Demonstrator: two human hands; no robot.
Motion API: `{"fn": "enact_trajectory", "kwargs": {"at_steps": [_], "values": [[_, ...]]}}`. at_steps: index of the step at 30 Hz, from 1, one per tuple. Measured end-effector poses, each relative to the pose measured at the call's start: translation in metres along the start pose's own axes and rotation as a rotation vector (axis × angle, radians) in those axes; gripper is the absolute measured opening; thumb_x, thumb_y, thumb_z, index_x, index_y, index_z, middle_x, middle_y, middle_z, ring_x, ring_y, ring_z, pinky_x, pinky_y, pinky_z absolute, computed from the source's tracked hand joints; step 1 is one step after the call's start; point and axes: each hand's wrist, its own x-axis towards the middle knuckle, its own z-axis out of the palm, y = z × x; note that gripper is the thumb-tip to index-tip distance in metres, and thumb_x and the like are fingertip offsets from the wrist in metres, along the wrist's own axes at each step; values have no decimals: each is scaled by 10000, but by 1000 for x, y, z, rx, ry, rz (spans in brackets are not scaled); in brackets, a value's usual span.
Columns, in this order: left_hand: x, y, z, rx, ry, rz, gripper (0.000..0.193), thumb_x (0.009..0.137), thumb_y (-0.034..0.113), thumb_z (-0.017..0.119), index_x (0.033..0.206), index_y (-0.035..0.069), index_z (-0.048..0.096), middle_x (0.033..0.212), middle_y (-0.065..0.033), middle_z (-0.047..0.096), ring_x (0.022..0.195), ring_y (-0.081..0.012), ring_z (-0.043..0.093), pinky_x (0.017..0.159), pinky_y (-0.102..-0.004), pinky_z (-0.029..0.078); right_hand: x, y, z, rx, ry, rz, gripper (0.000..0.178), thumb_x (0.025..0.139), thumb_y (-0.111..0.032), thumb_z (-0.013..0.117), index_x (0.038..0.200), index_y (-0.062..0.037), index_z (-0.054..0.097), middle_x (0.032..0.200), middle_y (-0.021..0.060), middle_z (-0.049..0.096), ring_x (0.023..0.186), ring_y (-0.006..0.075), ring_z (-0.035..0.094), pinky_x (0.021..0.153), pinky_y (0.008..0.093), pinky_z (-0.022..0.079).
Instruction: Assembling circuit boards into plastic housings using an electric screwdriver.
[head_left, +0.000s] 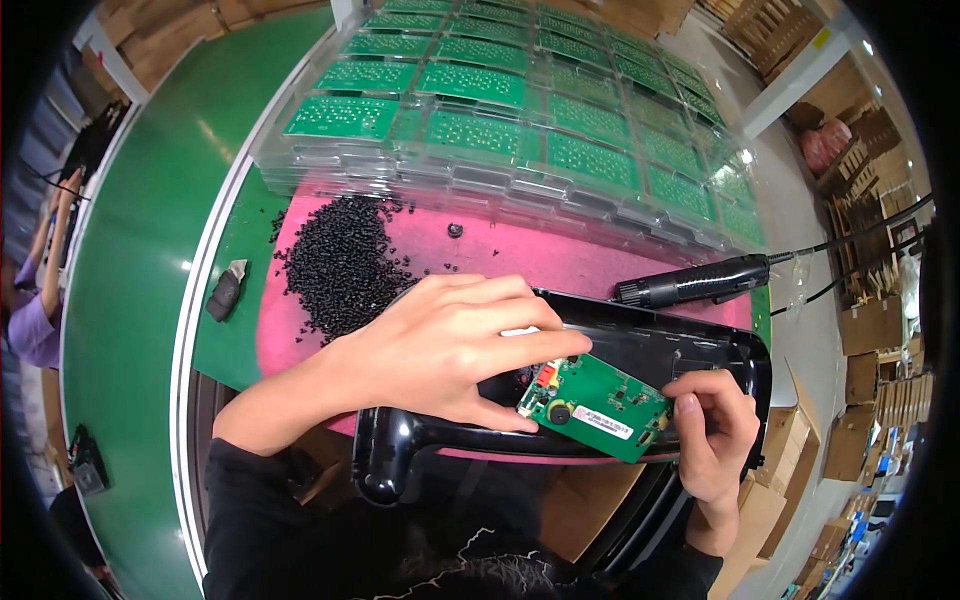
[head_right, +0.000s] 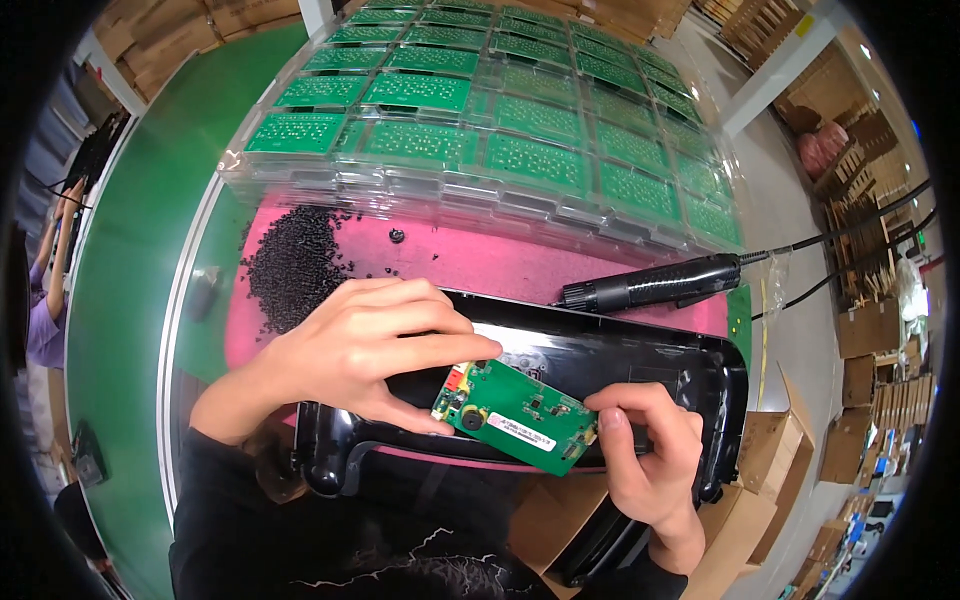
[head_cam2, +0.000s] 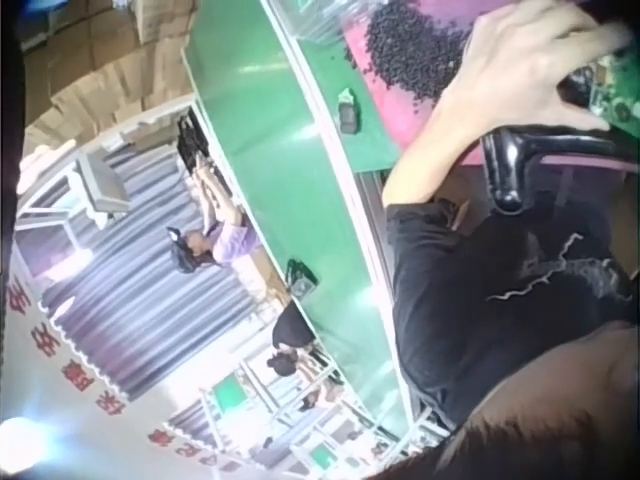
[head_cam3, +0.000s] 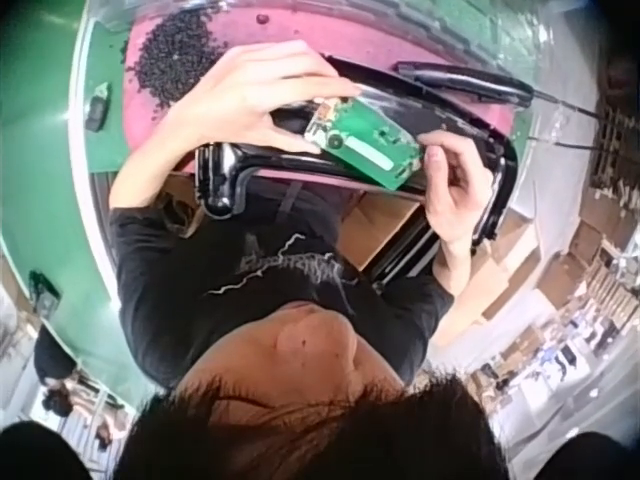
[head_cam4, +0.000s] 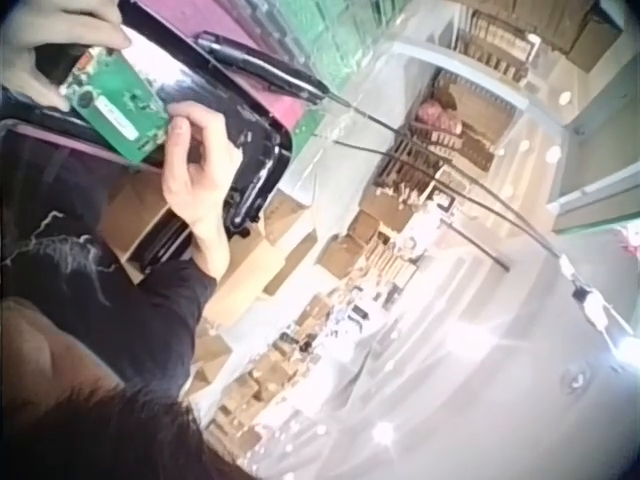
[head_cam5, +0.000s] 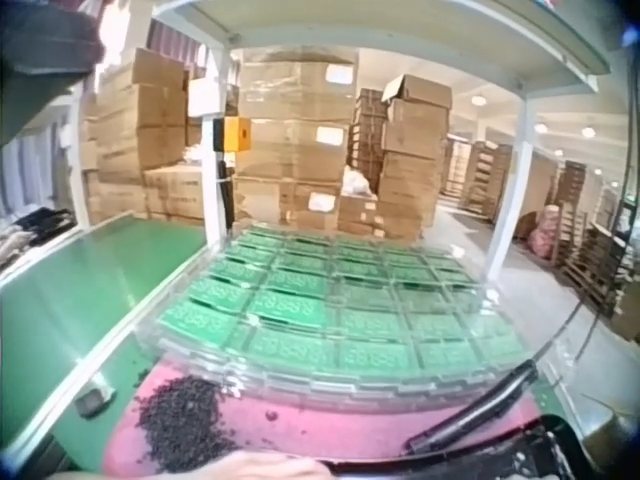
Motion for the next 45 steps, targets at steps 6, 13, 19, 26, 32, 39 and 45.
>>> {"fn": "enact_trajectory", "kwargs": {"at_steps": [6, 13, 19, 26, 32, 39, 45], "values": [[-5, 4, -13, -100, -128, -5, 578, 589, 400, 854, 1025, 53, 699, 693, -3, 546, 609, -178, 563, 500, -296, 449, -20, 10, 1, 165, -196, 0, 645, 591, -288, 941, 1026, 6, 567, 977, 184, 696, 869, 275, 704, 764, 344, 567], [-8, 10, -8, -48, -345, -94, 595, 613, 464, 846, 1007, 43, 696, 684, -11, 560, 605, -169, 584, 460, -283, 431, -17, 21, 8, -56, -215, -14, 522, 612, -236, 926, 977, -6, 631, 857, 118, 693, 733, 200, 697, 678, 296, 573], [-11, 6, 4, 246, -279, -209, 606, 643, 466, 825, 1069, 60, 680, 757, -18, 583, 669, -180, 612, 497, -303, 471, 9, 48, 17, -135, -110, -108, 537, 591, -109, 882, 1061, -25, 637, 1139, 132, 647, 1040, 290, 625, 894, 366, 508], [-11, 9, 8, 343, -385, -236, 674, 645, 476, 805, 1156, 66, 648, 842, -6, 545, 750, -150, 586, 505, -292, 434, 8, 58, 27, -162, -108, -96, 545, 590, -83, 875, 1074, -21, 634, 1137, 125, 613, 1047, 310, 585, 903, 386, 487], [-10, 6, 10, 333, -408, -248, 689, 657, 450, 798, 1205, 66, 635, 836, -8, 511, 740, -153, 554, 512, -290, 428, 9, 56, 30, -186, -93, -65, 541, 575, -84, 868, 1062, -22, 641, 1120, 124, 613, 1034, 305, 590, 891, 386, 487], [-9, 6, 8, 336, -426, -258, 722, 652, 468, 789, 1224, 59, 624, 810, -8, 470, 716, -147, 524, 509, -280, 418, 10, 57, 33, -191, -84, -43, 542, 549, -73, 860, 1045, -23, 648, 1108, 126, 614, 1016, 301, 599, 885, 379, 486], [-9, 6, 6, 327, -427, -234, 724, 692, 494, 740, 1239, 38, 611, 823, -7, 488, 766, -146, 535, 517, -271, 431, 11, 52, 31, -198, -88, -28, 532, 573, -54, 871, 1052, -25, 640, 1103, 125, 606, 1010, 312, 577, 875, 390, 485]]}}
